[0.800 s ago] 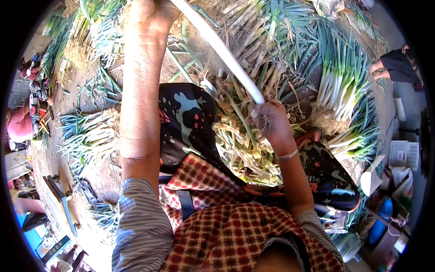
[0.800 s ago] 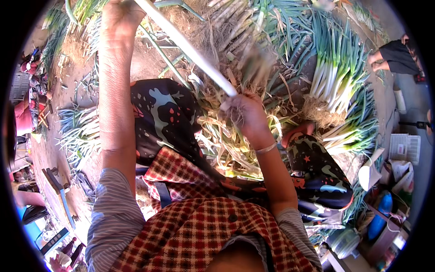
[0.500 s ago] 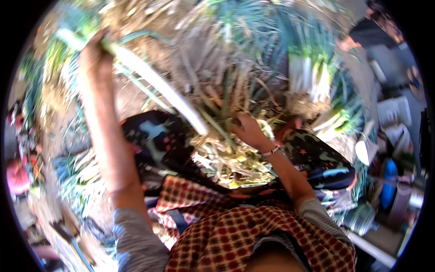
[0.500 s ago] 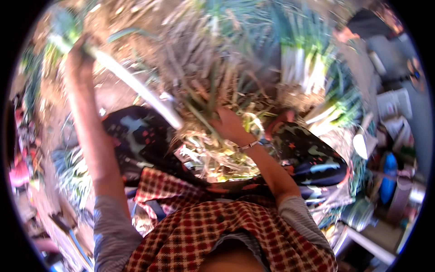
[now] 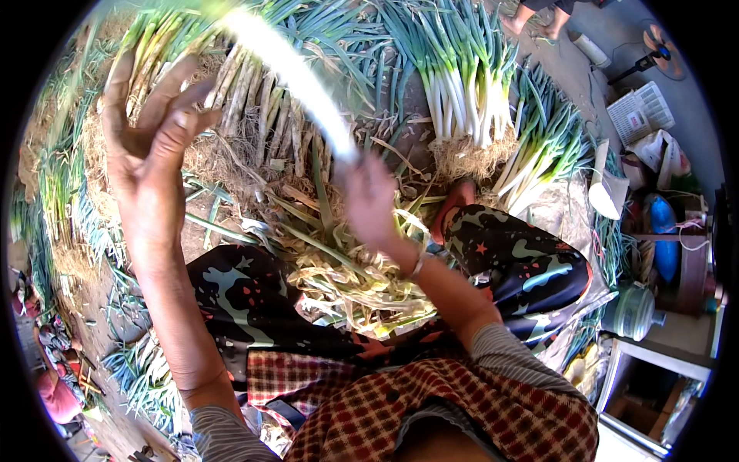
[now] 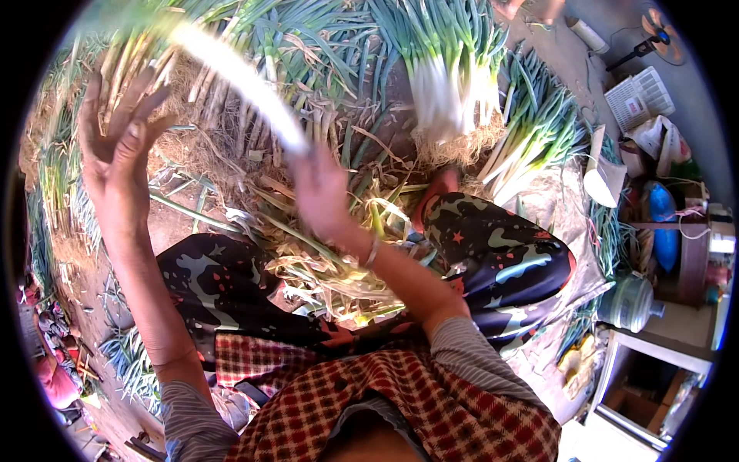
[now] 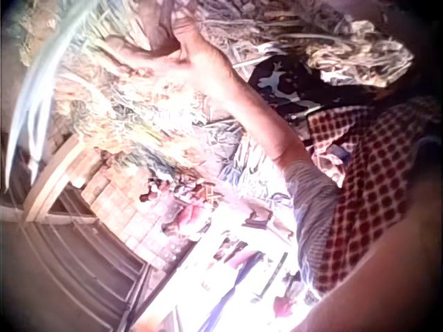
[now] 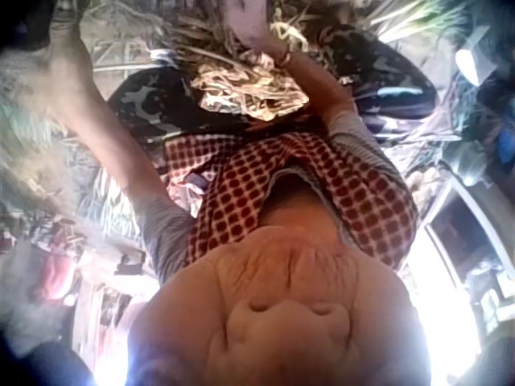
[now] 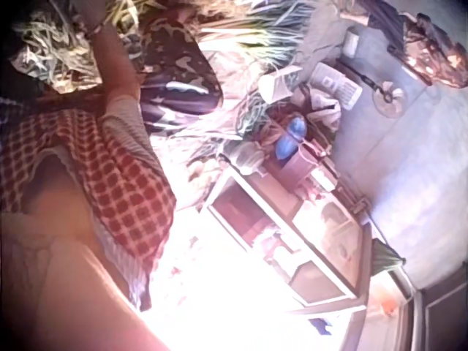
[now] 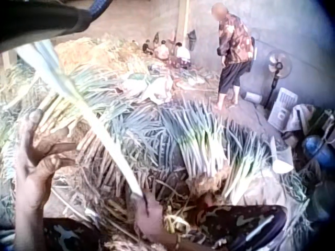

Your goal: The person cleans green onions by hand, peeling away the dry outer layers and removing dirt. They handle the stalks individually while sitting on the ground in a workspace with many bunches.

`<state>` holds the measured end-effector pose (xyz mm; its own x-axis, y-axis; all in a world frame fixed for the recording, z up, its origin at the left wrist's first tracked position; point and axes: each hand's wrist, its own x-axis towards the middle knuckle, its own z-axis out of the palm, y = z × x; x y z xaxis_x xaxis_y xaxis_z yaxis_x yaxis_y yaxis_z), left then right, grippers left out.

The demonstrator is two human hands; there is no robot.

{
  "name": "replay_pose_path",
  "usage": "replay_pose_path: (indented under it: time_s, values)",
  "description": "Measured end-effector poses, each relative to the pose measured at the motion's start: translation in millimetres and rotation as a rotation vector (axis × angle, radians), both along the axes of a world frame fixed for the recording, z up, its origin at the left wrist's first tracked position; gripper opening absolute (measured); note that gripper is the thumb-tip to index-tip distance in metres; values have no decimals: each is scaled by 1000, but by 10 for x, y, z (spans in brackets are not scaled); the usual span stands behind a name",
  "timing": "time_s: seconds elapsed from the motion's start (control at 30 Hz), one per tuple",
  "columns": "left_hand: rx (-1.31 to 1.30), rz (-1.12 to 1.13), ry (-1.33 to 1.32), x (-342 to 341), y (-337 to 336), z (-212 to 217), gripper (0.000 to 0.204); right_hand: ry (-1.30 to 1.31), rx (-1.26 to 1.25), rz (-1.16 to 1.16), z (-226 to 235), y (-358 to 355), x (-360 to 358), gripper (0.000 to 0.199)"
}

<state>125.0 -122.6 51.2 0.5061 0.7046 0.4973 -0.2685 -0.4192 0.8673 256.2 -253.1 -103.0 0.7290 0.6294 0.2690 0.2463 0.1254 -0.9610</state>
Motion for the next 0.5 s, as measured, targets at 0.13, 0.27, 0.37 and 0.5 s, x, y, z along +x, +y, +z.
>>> replay_pose_path:
  time_s: [0.13, 0.27, 0.37, 0.5]
  values:
    - [50, -6, 214, -86, 41, -122, 49, 138, 44, -322, -23, 274, 1312, 18]
    - [-55, 17, 357, -53, -13, -242, 35, 320, -151, -513, -537, 9, 2774, 21]
    - [-54, 5, 430, -5, -31, -261, 32, 494, -466, -580, -1496, -458, 3922, 29]
    - [5, 89, 575, 8, -67, -293, 38, -418, -1322, -607, -1733, -724, 4182, 51]
